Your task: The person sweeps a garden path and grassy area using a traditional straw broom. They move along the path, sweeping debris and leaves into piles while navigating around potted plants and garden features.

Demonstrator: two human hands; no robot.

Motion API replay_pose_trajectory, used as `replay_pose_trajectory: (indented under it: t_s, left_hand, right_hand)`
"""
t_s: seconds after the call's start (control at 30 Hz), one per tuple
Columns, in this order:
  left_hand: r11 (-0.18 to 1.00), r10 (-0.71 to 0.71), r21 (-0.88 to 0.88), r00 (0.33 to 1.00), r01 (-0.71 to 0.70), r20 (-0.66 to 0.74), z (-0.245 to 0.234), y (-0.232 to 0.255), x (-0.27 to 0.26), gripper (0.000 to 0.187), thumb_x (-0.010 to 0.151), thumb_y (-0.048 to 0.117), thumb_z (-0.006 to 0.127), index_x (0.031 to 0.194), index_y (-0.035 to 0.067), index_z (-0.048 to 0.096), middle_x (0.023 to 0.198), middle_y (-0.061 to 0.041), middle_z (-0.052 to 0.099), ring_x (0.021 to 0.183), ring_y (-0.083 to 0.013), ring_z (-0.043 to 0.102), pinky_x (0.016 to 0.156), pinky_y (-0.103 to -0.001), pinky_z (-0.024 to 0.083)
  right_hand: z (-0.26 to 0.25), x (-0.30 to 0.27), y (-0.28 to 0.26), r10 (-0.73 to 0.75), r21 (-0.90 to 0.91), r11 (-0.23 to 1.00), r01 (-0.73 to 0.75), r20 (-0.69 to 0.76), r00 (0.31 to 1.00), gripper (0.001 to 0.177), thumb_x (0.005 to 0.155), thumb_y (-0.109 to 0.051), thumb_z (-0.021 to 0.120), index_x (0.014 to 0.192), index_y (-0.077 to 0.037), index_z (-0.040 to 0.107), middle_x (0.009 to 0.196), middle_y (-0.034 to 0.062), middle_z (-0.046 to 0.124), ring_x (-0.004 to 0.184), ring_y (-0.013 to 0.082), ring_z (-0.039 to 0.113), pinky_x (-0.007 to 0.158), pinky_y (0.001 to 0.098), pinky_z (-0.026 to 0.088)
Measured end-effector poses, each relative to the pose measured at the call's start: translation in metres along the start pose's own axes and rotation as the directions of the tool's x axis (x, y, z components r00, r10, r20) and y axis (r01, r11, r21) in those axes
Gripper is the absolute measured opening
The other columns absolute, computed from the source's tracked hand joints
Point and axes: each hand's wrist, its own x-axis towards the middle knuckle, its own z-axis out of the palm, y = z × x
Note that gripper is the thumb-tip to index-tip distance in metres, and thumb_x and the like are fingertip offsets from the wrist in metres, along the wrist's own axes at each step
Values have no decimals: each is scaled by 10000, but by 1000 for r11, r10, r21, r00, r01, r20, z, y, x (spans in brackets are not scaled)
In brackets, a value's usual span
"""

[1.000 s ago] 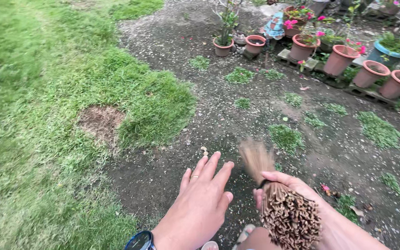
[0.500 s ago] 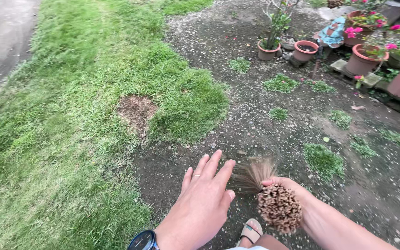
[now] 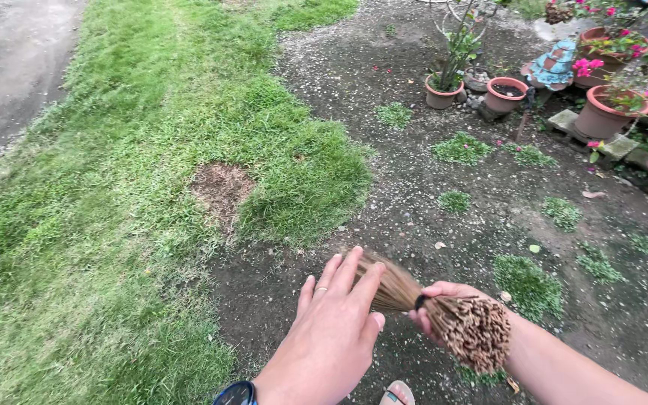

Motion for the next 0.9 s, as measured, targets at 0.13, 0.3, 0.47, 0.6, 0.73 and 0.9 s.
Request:
replay_pose_trajectory:
  t_s: [0.13,0.3,0.47,0.6,0.73,0.9]
  left_hand:
    - [999,-32,7,999,32,-38,0,0,3,629,994,188,520,1578,91,304,1694,-212,112,1544,-394,37,1187,-602,76]
    - [997,-68,26,995,70,-68,5,-5,11,621,994,198,540,1568,91,324,1688,-209,119,1562,-396,53,1190,-614,84]
    - [999,-19,24,996,21,-84,5,4,20,606,1005,192,526,1561,66,322,1674,-230,128,1554,-409,53,1180,-621,74]
    - [997,-73,10,997,73,-31,3,15,24,641,986,198,510,1587,105,308,1704,-194,117,1548,-365,55,1202,-575,86]
    - [998,-62,26,998,62,-21,8,17,30,632,996,197,519,1580,99,300,1695,-196,112,1540,-385,50,1189,-591,84]
    - [997,-65,37,998,65,5,14,24,41,665,966,189,546,1584,132,307,1699,-184,126,1534,-368,76,1185,-590,106]
  right_hand:
    - [14,-7,-4,-210,-203,964,170,-194,958,175,894,-230,632,799,-93,580,758,107,687,616,257,664,560,383,589]
    - [48,-34,23,-203,-204,966,158,-225,953,185,839,-236,655,867,-58,612,713,116,676,563,254,649,523,375,584]
    - [12,-46,-13,-168,3,985,171,-164,972,287,893,-120,679,1098,51,573,815,183,702,631,214,685,568,258,605]
    - [-27,-39,-43,-195,-35,981,192,-148,970,260,911,-217,649,1083,-38,573,889,174,675,672,230,667,538,319,596]
    - [-26,-36,-35,-332,-216,936,277,-287,899,250,905,-232,653,1066,-48,597,919,164,684,681,255,679,578,378,600]
    - [7,-56,-15,-294,-126,955,267,-338,894,242,899,-250,657,1044,-59,626,957,152,695,691,286,693,629,453,605]
